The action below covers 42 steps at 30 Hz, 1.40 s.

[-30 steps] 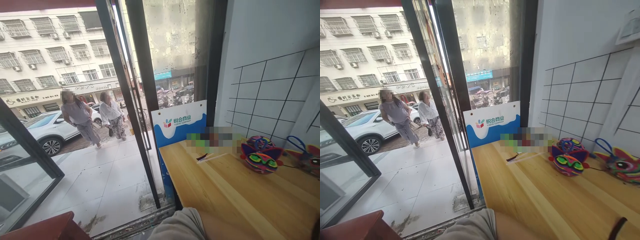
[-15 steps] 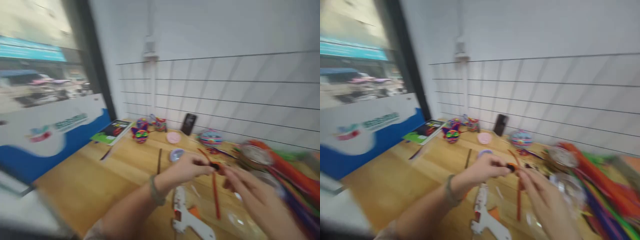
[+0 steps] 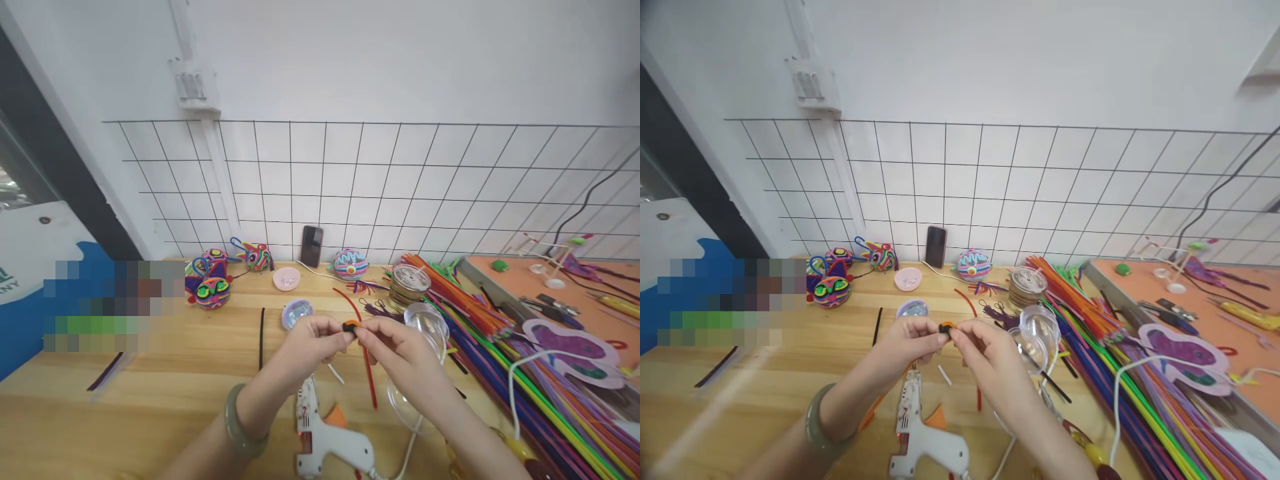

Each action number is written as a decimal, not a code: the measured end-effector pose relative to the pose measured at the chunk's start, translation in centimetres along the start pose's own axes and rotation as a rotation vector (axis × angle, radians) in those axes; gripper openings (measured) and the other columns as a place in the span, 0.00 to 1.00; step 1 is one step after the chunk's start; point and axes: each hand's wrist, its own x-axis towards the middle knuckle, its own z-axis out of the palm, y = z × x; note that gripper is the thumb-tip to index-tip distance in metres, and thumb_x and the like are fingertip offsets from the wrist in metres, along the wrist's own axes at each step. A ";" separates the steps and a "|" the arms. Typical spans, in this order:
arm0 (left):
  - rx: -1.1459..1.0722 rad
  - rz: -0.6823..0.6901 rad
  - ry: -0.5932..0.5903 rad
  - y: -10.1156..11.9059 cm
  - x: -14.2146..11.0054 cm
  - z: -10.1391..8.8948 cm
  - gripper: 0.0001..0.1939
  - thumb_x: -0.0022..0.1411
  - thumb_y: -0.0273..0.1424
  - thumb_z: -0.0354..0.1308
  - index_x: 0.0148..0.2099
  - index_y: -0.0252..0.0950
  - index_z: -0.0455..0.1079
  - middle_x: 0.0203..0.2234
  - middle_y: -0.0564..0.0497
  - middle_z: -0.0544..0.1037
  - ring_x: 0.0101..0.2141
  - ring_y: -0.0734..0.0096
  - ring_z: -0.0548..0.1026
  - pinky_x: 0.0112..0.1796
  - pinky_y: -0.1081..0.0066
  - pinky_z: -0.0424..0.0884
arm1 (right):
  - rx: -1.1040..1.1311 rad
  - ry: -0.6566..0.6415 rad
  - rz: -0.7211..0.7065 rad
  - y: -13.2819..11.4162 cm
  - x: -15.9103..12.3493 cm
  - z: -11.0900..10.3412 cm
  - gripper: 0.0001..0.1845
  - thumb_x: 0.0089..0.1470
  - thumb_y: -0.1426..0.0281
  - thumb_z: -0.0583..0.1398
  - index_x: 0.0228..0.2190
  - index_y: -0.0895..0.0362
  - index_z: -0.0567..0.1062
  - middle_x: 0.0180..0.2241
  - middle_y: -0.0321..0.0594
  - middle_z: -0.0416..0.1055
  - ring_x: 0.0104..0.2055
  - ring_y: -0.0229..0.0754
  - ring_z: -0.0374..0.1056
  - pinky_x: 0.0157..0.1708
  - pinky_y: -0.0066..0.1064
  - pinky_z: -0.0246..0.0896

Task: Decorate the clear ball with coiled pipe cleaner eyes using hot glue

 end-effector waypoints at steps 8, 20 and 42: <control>0.012 -0.016 0.037 0.0 -0.1 0.6 0.16 0.44 0.41 0.63 0.23 0.32 0.65 0.14 0.58 0.62 0.16 0.83 0.54 0.20 0.75 0.47 | -0.015 0.009 0.044 0.3 0.0 0.1 0.16 0.54 0.60 0.54 0.23 0.57 0.72 0.19 0.34 0.63 0.23 0.36 0.58 0.22 0.26 0.55; -0.121 -0.047 0.014 -0.2 -0.1 0.8 0.15 0.46 0.38 0.63 0.21 0.32 0.65 0.14 0.56 0.65 0.16 0.83 0.57 0.21 0.76 0.51 | 0.139 0.055 0.107 0.0 0.2 -0.3 0.15 0.52 0.61 0.57 0.36 0.58 0.75 0.21 0.36 0.70 0.23 0.37 0.65 0.23 0.28 0.63; 0.097 -0.064 -0.100 0.0 -0.4 0.5 0.13 0.50 0.38 0.60 0.24 0.32 0.68 0.13 0.57 0.64 0.16 0.81 0.58 0.19 0.76 0.52 | 0.062 -0.005 0.001 0.5 0.3 -0.5 0.10 0.51 0.69 0.58 0.33 0.54 0.79 0.34 0.41 0.77 0.38 0.43 0.71 0.38 0.34 0.66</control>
